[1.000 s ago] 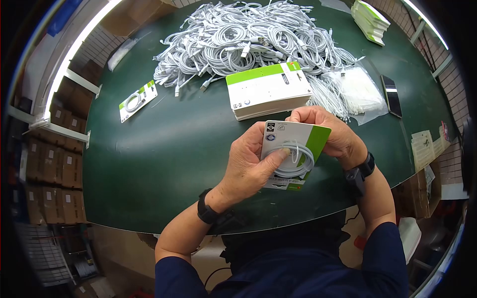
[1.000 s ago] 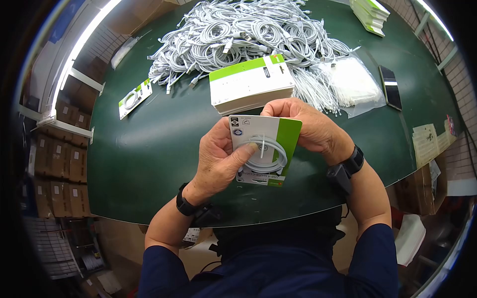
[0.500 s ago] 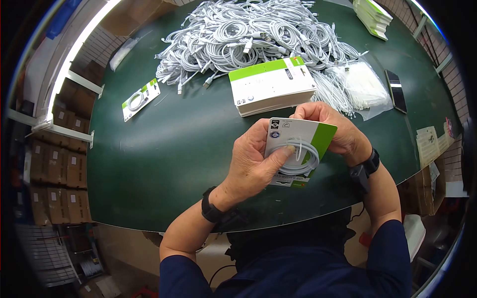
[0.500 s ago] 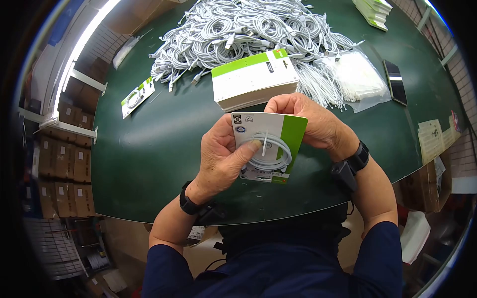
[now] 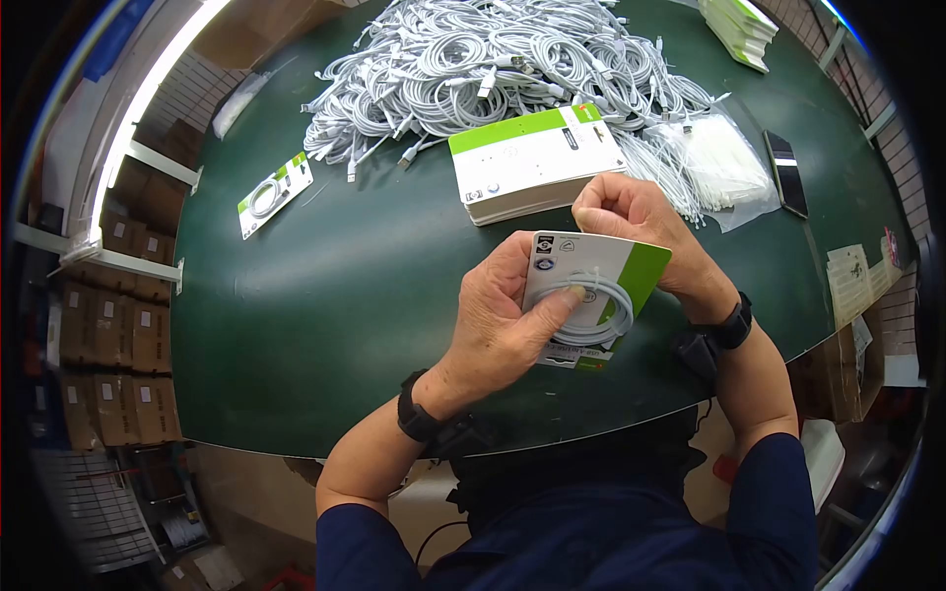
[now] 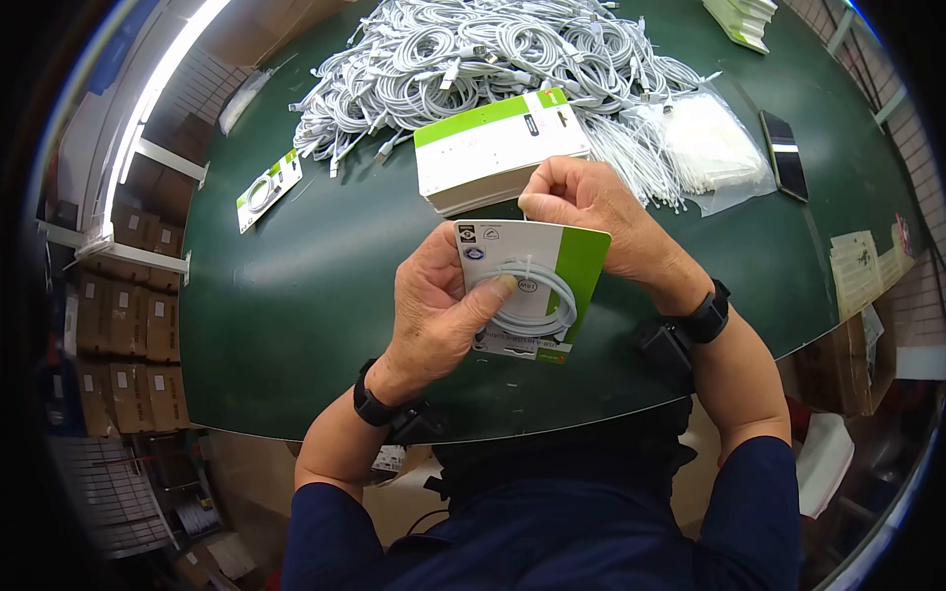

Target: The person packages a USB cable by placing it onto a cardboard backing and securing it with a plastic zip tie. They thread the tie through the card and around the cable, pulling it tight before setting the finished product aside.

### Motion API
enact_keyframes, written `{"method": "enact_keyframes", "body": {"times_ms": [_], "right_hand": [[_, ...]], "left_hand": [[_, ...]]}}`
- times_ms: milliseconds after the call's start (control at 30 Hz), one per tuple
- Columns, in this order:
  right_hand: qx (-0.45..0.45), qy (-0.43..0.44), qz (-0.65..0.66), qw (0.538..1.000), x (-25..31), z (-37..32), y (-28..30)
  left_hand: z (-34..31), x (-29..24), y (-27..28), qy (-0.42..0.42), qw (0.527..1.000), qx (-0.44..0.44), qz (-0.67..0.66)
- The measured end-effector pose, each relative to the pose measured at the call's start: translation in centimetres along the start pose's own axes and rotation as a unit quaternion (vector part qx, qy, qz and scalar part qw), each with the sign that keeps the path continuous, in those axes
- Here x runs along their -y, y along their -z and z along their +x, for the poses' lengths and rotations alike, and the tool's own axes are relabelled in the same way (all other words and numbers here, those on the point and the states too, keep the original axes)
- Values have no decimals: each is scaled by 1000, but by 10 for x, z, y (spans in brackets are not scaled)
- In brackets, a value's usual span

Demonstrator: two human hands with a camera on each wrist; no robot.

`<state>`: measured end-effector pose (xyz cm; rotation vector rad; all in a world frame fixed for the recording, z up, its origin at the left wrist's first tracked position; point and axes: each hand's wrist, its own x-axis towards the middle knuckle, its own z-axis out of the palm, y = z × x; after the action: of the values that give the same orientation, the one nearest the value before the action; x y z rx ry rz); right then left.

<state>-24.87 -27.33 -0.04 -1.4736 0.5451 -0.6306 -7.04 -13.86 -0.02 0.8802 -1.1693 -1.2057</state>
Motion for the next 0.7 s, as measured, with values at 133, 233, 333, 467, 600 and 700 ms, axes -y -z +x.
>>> {"method": "enact_keyframes", "body": {"times_ms": [133,233,333,467,600,700], "right_hand": [[-82,61,-104,989,1,-2,-12],[-101,114,-197,969,0,-2,-18],[-120,142,-226,956,-6,0,-21],[-138,200,-246,938,-10,2,-20],[-159,148,-129,968,-2,-1,-20],[-146,123,-48,980,0,1,-16]], "left_hand": [[0,-2,-1,1,1000,-4,-7],[-1,-4,-2,-7,1000,-14,-2],[-1,-1,0,-14,999,-28,18],[0,1,-1,-15,997,-62,33],[4,-2,2,3,996,-83,11],[9,3,4,-32,993,-113,-16]]}}
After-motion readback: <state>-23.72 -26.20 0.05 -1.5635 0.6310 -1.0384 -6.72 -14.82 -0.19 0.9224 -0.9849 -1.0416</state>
